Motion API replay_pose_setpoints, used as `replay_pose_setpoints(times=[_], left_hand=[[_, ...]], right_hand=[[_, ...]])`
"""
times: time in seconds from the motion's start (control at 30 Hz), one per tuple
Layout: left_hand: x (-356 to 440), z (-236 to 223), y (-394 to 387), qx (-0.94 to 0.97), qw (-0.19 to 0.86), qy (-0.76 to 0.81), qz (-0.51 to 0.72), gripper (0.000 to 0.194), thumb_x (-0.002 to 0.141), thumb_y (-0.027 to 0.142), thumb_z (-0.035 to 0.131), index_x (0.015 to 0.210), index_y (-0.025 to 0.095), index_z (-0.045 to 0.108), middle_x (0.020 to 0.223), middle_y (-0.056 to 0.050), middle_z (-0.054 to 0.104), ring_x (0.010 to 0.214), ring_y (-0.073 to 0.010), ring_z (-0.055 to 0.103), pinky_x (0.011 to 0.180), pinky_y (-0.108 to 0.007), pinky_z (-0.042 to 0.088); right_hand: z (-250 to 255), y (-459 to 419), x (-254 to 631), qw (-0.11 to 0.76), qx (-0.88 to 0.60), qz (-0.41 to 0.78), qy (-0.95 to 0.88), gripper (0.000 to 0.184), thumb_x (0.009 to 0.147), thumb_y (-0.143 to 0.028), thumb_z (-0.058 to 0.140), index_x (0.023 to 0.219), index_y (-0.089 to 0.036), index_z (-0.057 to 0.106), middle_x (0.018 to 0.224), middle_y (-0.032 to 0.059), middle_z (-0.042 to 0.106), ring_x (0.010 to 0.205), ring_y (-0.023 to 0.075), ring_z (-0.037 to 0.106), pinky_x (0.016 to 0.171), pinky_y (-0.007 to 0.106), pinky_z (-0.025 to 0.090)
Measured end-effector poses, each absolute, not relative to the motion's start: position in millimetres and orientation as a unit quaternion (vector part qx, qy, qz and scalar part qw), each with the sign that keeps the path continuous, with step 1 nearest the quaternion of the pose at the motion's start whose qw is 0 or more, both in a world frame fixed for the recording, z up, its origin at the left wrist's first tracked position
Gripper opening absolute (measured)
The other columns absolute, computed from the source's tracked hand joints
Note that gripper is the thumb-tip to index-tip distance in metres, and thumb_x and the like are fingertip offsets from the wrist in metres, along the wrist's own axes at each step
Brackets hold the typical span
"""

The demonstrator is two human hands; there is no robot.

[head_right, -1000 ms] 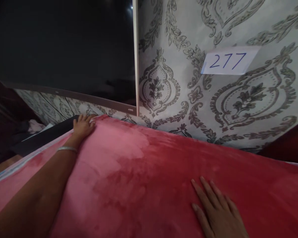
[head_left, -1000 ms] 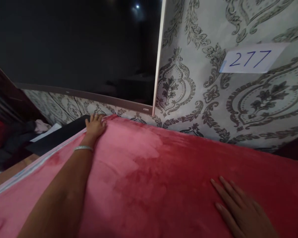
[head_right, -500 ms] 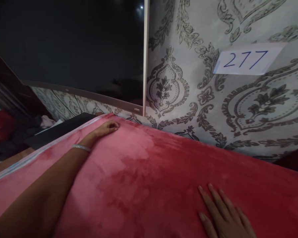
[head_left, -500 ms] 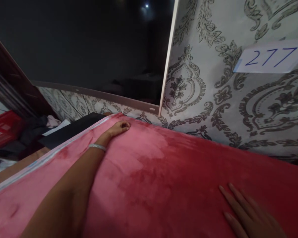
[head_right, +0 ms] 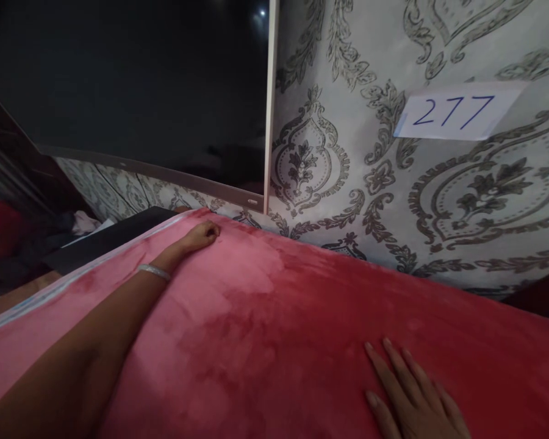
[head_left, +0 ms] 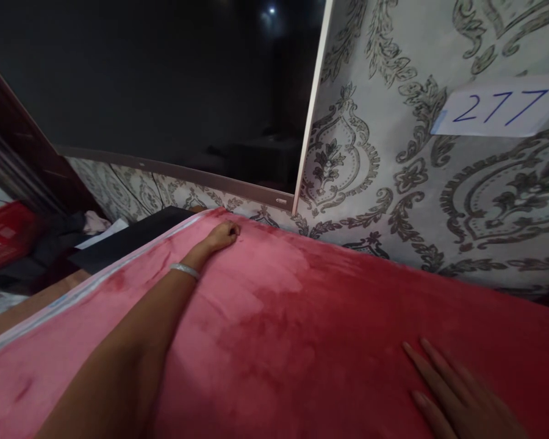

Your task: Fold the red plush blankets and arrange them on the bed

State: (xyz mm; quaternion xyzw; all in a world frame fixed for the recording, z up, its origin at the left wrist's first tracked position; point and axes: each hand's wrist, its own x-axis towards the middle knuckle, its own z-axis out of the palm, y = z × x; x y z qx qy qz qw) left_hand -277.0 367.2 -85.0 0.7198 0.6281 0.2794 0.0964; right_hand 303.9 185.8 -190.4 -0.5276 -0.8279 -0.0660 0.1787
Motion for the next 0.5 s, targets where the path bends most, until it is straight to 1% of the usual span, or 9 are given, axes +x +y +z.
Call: replay_pose_setpoints(times=[0.1,0.17,0.23,0.37,0.43,0.5], left_hand=[[-279,-83,363,0.723,0.096,0.624,0.280,0.016,0.071,0.025,0.053,0.083,0.019,0.062,0.089,-0.003,0.070,0.085,-0.0188,0.065,0.082,-0.031,0.054],[-277,-82,361,0.727,0.095,0.622,0.273,0.018,0.073,0.030,0.057,0.086,0.019,0.063,0.088,-0.004,0.071,0.083,-0.0187,0.066,0.077,-0.029,0.055],[-274,-81,360,0.732,0.085,0.624,0.262,0.018,0.073,0.033,0.062,0.083,0.019,0.063,0.087,-0.004,0.070,0.080,-0.0188,0.065,0.074,-0.029,0.054],[-270,-83,364,0.732,0.049,0.637,0.237,0.004,0.070,0.023,0.060,0.071,0.020,0.062,0.081,-0.004,0.070,0.079,-0.0196,0.064,0.079,-0.030,0.053],[-271,-84,366,0.717,0.025,0.656,0.234,0.007,0.070,0.019,0.056,0.072,0.020,0.063,0.083,-0.006,0.071,0.082,-0.0211,0.065,0.082,-0.032,0.053],[-273,-84,368,0.693,-0.003,0.681,0.238,0.016,0.073,0.017,0.052,0.079,0.019,0.067,0.089,-0.009,0.072,0.088,-0.0233,0.066,0.087,-0.035,0.053]], right_hand=[[-188,184,303,0.170,-0.512,-0.072,-0.839,0.056,0.100,-0.051,0.031,0.153,-0.036,0.047,0.158,-0.0008,0.044,0.144,0.0328,0.043,0.114,0.062,0.039],[-186,183,301,0.167,-0.512,-0.074,-0.839,0.057,0.101,-0.051,0.030,0.151,-0.035,0.050,0.158,-0.0005,0.044,0.145,0.0326,0.042,0.115,0.062,0.038],[-184,182,298,0.170,-0.521,-0.076,-0.833,0.058,0.100,-0.053,0.028,0.150,-0.034,0.051,0.158,0.0000,0.044,0.145,0.0328,0.042,0.115,0.062,0.039],[-182,182,294,0.179,-0.533,-0.074,-0.824,0.060,0.101,-0.053,0.026,0.153,-0.034,0.047,0.158,0.0008,0.044,0.143,0.0330,0.045,0.112,0.062,0.042],[-181,182,293,0.182,-0.530,-0.075,-0.825,0.060,0.101,-0.053,0.026,0.155,-0.034,0.045,0.158,0.0011,0.044,0.143,0.0328,0.044,0.112,0.061,0.043],[-181,182,293,0.185,-0.526,-0.075,-0.827,0.060,0.101,-0.052,0.026,0.155,-0.034,0.045,0.158,0.0009,0.045,0.144,0.0328,0.043,0.111,0.061,0.043]])
